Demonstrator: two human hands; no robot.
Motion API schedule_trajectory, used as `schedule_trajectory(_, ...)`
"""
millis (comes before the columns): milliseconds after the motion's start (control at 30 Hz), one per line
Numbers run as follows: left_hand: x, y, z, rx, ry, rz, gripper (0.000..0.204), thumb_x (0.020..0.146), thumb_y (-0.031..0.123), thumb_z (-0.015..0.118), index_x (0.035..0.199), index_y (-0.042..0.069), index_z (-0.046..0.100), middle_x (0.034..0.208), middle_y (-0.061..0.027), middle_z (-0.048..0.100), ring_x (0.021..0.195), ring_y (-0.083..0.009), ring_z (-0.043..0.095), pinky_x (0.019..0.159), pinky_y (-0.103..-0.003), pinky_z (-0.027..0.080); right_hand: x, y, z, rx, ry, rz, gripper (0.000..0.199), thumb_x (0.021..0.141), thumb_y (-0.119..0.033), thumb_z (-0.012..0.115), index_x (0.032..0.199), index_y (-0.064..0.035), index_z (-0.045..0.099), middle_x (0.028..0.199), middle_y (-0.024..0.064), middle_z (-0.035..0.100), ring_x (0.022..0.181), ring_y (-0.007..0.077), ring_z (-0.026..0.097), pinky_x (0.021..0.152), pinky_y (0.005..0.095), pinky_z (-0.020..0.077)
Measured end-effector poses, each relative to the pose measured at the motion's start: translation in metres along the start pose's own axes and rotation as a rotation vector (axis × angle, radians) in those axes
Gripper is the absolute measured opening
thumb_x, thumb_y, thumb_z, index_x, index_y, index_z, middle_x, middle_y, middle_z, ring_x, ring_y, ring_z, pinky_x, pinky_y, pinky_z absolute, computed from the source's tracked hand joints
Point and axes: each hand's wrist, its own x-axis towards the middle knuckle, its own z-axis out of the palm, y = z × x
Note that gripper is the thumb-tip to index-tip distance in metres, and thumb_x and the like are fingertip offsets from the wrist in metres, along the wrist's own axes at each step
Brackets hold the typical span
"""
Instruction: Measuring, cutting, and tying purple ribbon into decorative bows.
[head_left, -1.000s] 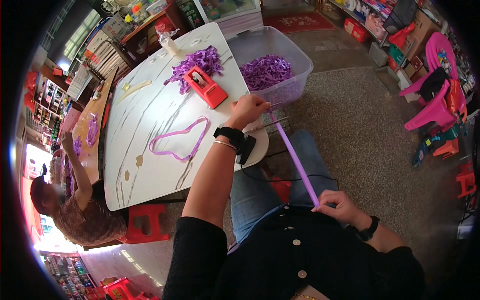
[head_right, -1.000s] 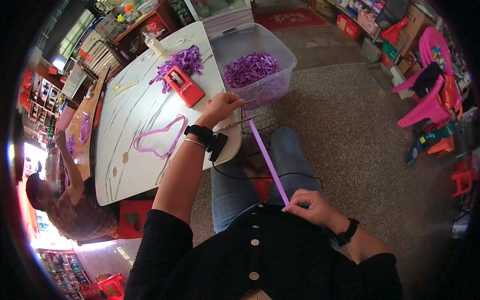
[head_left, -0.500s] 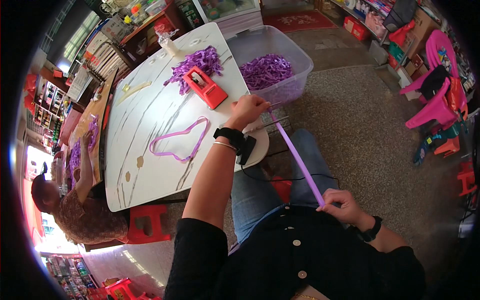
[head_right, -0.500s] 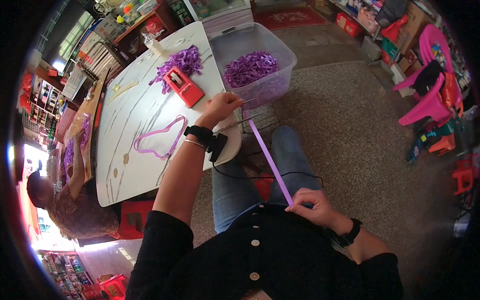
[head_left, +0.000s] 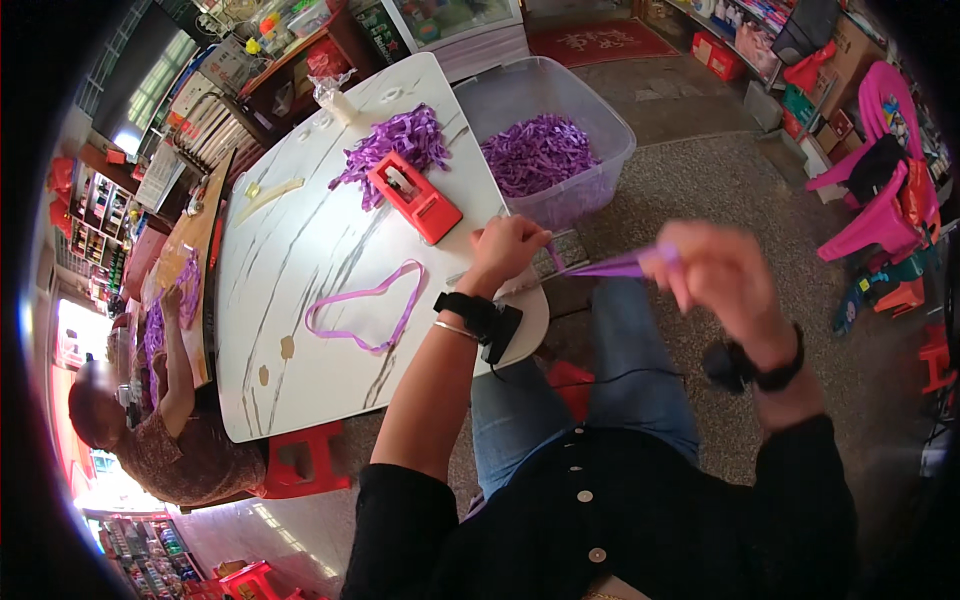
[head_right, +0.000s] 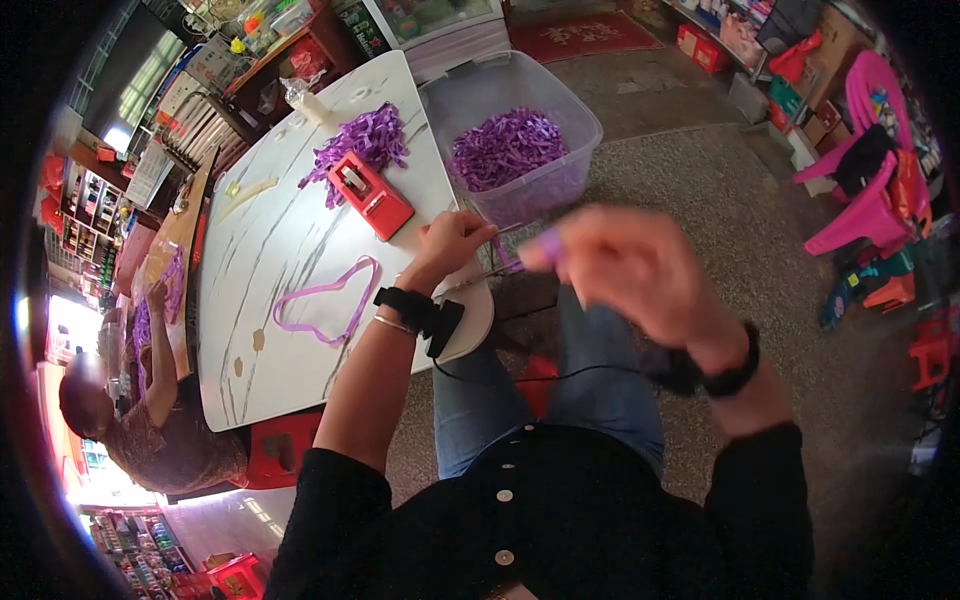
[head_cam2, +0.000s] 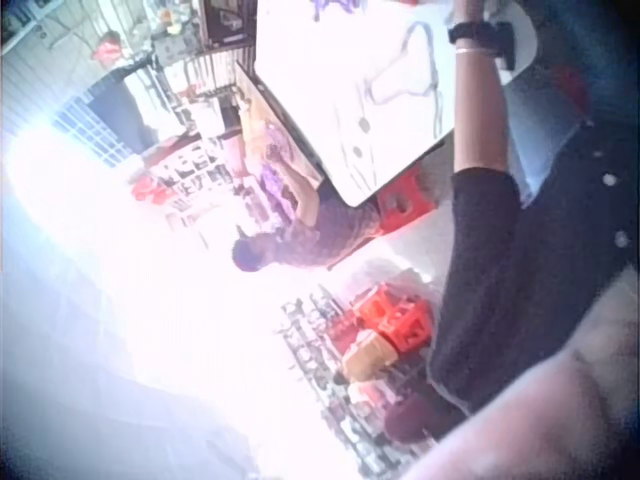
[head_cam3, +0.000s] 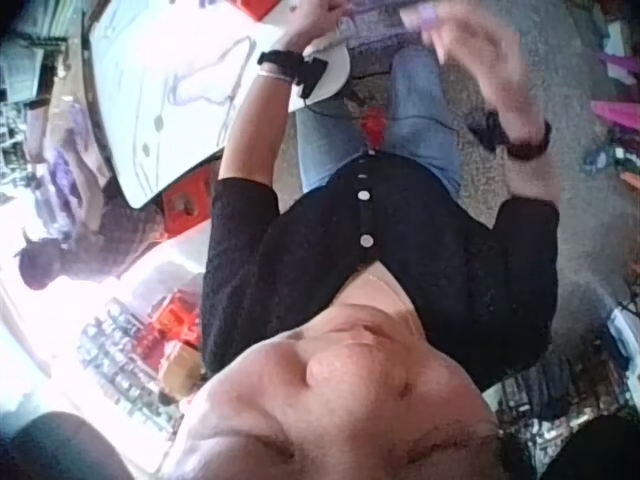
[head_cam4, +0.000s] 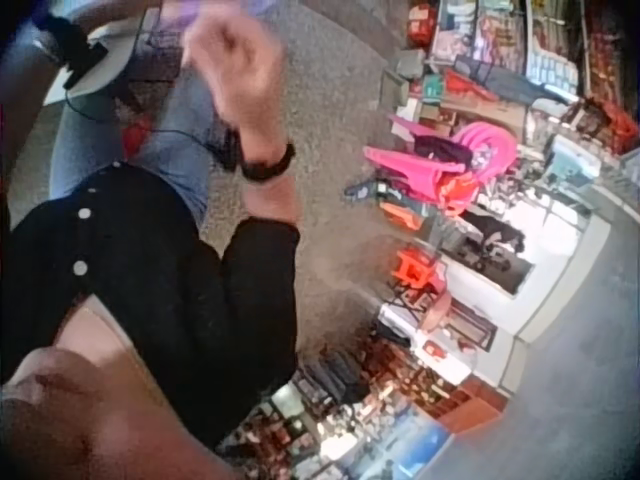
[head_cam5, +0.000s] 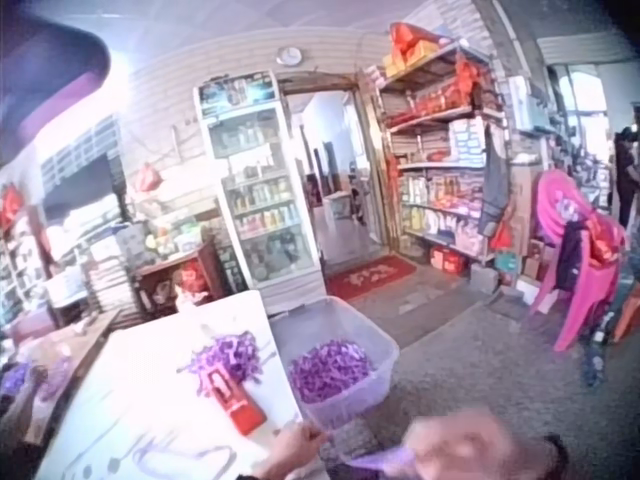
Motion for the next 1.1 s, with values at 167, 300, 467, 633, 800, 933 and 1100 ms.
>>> schedule_trajectory(167, 0.002, 0.004, 0.002, 0.048, 0.049, 0.081, 0.016, 0.073, 0.031, 0.061, 0.077, 0.017, 0.068, 0.067, -0.0037, 0.061, 0.069, -0.0226, 0.057, 0.069, -0.039, 0.033, 0.128, 0.031, -0.022, 0.005, -0.078, 0.069, 0.031, 0.091, -0.022, 0.042, 0.104, 0.0, 0.058, 0.063, -0.0044, 0.038, 0.054, 0.0047, 0.032, 0.049, 0.0183, 0.0268)
schedule_trajectory(300, -0.002, 0.004, -0.004, 0.014, 0.034, 0.065, 0.013, 0.072, 0.025, 0.06, 0.07, 0.014, 0.066, 0.067, -0.004, 0.059, 0.072, -0.0239, 0.056, 0.066, -0.04, 0.033, 0.2, 0.095, -0.019, 0.162, -0.159, 0.301, 0.028, 0.089, -0.023, 0.046, 0.105, -0.0026, 0.059, 0.062, -0.0075, 0.036, 0.051, 0.0001, 0.028, 0.042, 0.0152, 0.0199)
schedule_trajectory(467, 0.0, -0.006, 0.004, -0.043, 0.177, 0.165, 0.013, 0.076, 0.018, 0.053, 0.075, 0.006, 0.059, 0.077, -0.0083, 0.055, 0.078, -0.0277, 0.053, 0.067, -0.04, 0.035, 0.229, 0.192, -0.018, 0.354, -0.169, 0.51, 0.025, 0.086, -0.023, 0.052, 0.102, -0.005, 0.061, 0.063, -0.0086, 0.041, 0.05, -0.0012, 0.032, 0.04, 0.0137, 0.0201)
schedule_trajectory(633, -0.001, -0.006, -0.002, -0.359, 0.168, -0.01, 0.014, 0.081, 0.015, 0.049, 0.077, 0.002, 0.054, 0.078, -0.0123, 0.052, 0.079, -0.028, 0.052, 0.072, -0.038, 0.037, 0.214, 0.259, -0.018, 0.402, -0.113, 0.682, 0.022, 0.086, -0.024, 0.051, 0.096, -0.0083, 0.062, 0.064, -0.0098, 0.042, 0.047, -0.0011, 0.033, 0.037, 0.0144, 0.0195)
schedule_trajectory(800, -0.002, 0.002, -0.006, -0.337, 0.143, 0.007, 0.014, 0.078, 0.017, 0.056, 0.08, 0.004, 0.058, 0.076, -0.0084, 0.053, 0.077, -0.0237, 0.052, 0.071, -0.035, 0.036, 0.179, 0.318, -0.012, 0.257, -0.011, 0.851, 0.028, 0.082, -0.034, 0.053, 0.062, -0.0139, 0.052, 0.048, -0.0062, 0.037, 0.036, 0.0056, 0.028, 0.034, 0.0216, 0.0169)
schedule_trajectory(933, 0.002, 0.002, -0.001, -0.23, 0.11, 0.124, 0.015, 0.074, 0.021, 0.062, 0.08, 0.008, 0.065, 0.075, -0.0048, 0.054, 0.075, -0.0221, 0.052, 0.069, -0.035, 0.035, 0.116, 0.386, -0.002, 0.303, 0.089, 0.767, 0.024, 0.081, -0.032, 0.053, 0.069, -0.013, 0.057, 0.051, -0.0049, 0.04, 0.037, 0.0069, 0.029, 0.035, 0.0238, 0.0181)
schedule_trajectory(1100, -0.008, -0.012, -0.008, -0.082, 0.087, 0.087, 0.013, 0.072, 0.024, 0.064, 0.075, 0.012, 0.067, 0.074, -0.0045, 0.054, 0.076, -0.0218, 0.051, 0.068, -0.037, 0.034, 0.029, 0.306, 0.019, 0.189, -0.055, 1.159, 0.025, 0.08, -0.032, 0.058, 0.08, -0.0083, 0.065, 0.056, -0.0013, 0.048, 0.048, 0.0092, 0.04, 0.044, 0.0247, 0.0301)
